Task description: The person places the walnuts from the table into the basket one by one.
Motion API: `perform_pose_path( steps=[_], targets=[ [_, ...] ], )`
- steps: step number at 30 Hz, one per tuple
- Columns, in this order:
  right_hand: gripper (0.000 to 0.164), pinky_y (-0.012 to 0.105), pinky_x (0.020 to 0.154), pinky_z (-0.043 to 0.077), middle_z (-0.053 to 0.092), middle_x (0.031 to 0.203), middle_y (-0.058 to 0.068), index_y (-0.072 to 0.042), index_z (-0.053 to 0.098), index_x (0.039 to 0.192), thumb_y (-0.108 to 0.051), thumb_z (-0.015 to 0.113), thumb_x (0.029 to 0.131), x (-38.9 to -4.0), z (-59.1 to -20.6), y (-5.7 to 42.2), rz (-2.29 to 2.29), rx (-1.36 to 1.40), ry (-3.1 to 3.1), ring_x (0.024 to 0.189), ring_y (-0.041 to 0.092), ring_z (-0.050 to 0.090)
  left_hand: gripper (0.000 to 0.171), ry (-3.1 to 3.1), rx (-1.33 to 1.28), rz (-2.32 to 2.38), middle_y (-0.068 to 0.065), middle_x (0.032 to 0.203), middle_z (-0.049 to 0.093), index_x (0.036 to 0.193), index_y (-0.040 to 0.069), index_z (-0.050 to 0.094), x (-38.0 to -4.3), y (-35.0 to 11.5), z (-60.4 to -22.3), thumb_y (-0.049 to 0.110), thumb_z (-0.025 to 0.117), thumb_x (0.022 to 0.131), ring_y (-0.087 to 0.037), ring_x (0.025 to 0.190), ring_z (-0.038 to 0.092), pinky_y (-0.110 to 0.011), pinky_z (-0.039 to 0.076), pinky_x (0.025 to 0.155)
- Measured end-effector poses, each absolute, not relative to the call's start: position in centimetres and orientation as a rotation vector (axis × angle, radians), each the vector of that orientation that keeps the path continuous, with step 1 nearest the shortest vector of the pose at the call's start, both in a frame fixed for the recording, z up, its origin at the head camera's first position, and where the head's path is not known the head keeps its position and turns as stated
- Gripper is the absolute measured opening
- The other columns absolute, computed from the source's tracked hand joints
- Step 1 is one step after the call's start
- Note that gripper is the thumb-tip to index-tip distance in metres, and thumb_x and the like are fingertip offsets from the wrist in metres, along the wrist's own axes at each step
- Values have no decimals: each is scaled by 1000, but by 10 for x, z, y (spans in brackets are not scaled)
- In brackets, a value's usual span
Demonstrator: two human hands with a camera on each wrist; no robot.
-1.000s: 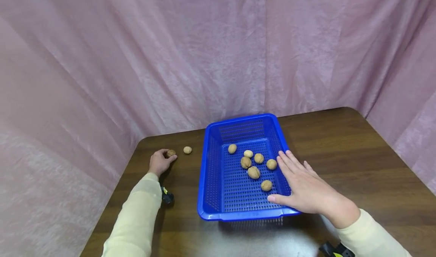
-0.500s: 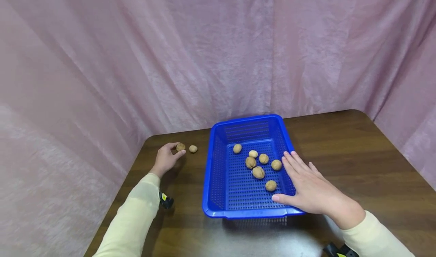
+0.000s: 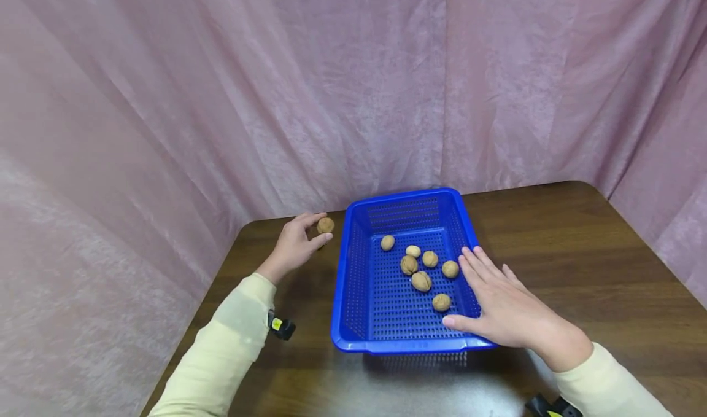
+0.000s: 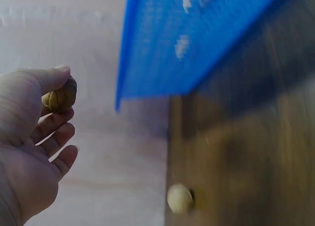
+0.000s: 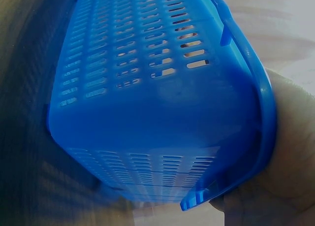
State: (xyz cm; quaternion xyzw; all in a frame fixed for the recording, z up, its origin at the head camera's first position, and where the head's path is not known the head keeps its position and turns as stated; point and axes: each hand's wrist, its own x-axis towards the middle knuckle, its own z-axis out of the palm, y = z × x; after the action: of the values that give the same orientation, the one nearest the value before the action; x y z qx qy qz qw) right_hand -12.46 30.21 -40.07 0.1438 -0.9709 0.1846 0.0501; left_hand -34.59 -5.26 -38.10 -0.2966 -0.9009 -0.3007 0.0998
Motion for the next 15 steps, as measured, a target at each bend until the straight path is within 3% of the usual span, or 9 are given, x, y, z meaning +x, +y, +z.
perform_pose_path(
  steps=[7,12,15],
  targets=[
    [104,69,106,13,15,158,19,1,20,152,-67,59,83,-127,-402,303,563,437,-2949,146,33,3,50,-2632,-1023,-851,-1,115,58,132,10,59,-335,-4,-360,31,71,88,-18,98,57,-33,47,84],
    [104,69,106,14,15,158,19,1,21,151,-67,58,83,-128,-403,302,559,434,-2951,146,33,4,50,-2649,-1099,-823,-1,117,58,133,11,58,-332,30,-351,32,70,89,-15,106,56,-31,45,92],
    [104,69,105,15,15,158,19,1,21,151,-68,58,83,-129,-403,300,557,433,-2954,146,33,4,50,-2675,-1136,-804,1,118,58,135,13,56,-331,49,-350,33,68,90,-13,105,55,-28,45,90]
  ],
)
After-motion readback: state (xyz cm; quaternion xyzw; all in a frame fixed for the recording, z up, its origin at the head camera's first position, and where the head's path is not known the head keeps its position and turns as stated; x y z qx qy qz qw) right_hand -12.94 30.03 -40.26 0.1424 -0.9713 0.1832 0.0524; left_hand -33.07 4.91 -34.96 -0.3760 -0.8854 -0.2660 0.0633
